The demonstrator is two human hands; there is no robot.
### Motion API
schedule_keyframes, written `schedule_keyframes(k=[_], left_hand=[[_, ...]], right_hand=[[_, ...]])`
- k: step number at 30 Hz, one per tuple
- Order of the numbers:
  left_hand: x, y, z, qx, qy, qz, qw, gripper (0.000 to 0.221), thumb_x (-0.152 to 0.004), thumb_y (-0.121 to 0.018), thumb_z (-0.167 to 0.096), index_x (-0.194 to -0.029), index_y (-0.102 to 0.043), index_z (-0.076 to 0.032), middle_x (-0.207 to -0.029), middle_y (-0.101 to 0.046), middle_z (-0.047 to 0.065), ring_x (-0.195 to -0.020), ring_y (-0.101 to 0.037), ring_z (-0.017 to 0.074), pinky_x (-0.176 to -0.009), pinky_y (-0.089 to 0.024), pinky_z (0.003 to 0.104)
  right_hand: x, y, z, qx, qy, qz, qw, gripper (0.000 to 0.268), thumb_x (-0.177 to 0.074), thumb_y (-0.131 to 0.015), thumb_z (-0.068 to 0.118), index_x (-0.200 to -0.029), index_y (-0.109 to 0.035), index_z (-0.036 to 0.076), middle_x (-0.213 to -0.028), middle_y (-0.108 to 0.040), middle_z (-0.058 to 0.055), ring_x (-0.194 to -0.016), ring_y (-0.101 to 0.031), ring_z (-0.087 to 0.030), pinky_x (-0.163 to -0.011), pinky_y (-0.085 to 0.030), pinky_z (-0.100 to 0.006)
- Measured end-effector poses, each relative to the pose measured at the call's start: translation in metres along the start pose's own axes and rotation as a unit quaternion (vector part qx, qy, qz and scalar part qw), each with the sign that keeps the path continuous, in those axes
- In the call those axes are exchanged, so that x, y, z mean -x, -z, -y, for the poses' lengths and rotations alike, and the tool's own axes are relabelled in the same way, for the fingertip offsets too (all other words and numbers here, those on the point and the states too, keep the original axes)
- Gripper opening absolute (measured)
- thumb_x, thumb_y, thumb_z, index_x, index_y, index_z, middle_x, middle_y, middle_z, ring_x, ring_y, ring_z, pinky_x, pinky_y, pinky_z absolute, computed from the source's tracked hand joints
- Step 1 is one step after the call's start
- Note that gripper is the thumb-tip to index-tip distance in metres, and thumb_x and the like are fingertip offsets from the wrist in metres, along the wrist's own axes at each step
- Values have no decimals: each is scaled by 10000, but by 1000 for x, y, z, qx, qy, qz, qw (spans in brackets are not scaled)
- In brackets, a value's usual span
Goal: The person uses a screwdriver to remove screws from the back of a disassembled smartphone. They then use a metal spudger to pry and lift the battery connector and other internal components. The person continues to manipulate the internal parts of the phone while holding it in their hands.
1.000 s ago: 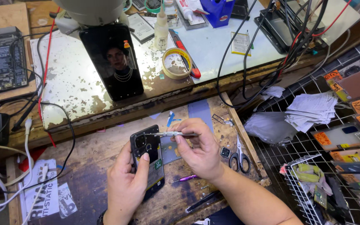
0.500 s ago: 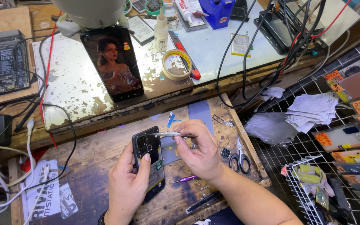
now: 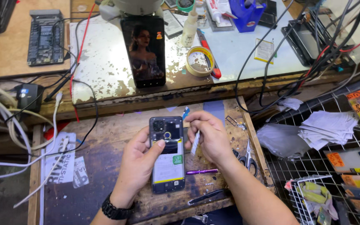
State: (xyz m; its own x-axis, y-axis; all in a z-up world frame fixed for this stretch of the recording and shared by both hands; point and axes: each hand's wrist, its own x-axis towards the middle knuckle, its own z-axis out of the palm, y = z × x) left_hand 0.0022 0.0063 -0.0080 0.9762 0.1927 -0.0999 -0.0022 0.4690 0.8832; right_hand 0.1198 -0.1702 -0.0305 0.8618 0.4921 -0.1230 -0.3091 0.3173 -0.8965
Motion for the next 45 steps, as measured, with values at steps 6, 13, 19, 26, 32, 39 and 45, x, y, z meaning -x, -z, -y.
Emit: schedule_keyframes(k=[6,13,19,26,32,39,45], left_hand=[[0,-5,6,7,-16,16,1000,370,-989,-593,-63,-1347,-558,22,-1088,-757,117,-947,-733,151,-844,-601,298],[20,-3,-7,-174,-34,1,984,476,-954,-603,-129,-1407,-508,-19,-1209,-733,70,-1067,-702,155,-919,-560,280],[66,61,-42,-783,193,-217,550,538,-1043,-453,-459,-1477,-551,-157,-865,-767,125,-761,-746,316,-627,-599,466],[69,86,-32,-798,35,-230,556,385,-994,-536,-353,-1280,-677,-137,-869,-740,142,-784,-714,352,-668,-571,481],[48,108,-24,-807,-64,-253,529,221,-1002,-580,-269,-1081,-711,-109,-867,-693,141,-774,-681,371,-662,-555,492],[42,135,-1,-831,-95,-247,490,203,-1037,-558,-189,-867,-610,-91,-889,-677,120,-782,-677,343,-666,-557,475],[93,148,-15,-838,-22,-309,449,246,-1030,-622,-314,-895,-623,-108,-895,-674,105,-786,-687,325,-668,-560,471]], right_hand=[[2,-1,-1,-14,-96,91,991,285,-1060,-565,272,-1070,-689,15,-665,-520,52,-525,-476,-49,-425,-465,-248],[4,-7,4,72,-125,119,982,227,-1026,-626,252,-1035,-700,37,-667,-624,34,-453,-433,-16,-383,-376,-203],[2,-3,13,54,-108,102,987,229,-1017,-615,233,-999,-732,37,-653,-640,24,-438,-424,-16,-387,-364,-194],[2,-2,14,27,-89,95,991,211,-1020,-631,218,-1000,-725,30,-675,-644,24,-459,-434,-15,-403,-374,-192],[3,-3,12,22,-82,90,992,209,-1018,-635,213,-1021,-730,28,-693,-642,26,-471,-429,-12,-406,-376,-192],[4,0,12,19,-81,89,993,213,-1009,-641,215,-1057,-728,27,-707,-650,23,-483,-435,-15,-418,-384,-191],[3,-3,19,0,-77,84,993,222,-1005,-634,206,-1083,-720,18,-728,-663,15,-474,-431,-12,-411,-382,-185]])
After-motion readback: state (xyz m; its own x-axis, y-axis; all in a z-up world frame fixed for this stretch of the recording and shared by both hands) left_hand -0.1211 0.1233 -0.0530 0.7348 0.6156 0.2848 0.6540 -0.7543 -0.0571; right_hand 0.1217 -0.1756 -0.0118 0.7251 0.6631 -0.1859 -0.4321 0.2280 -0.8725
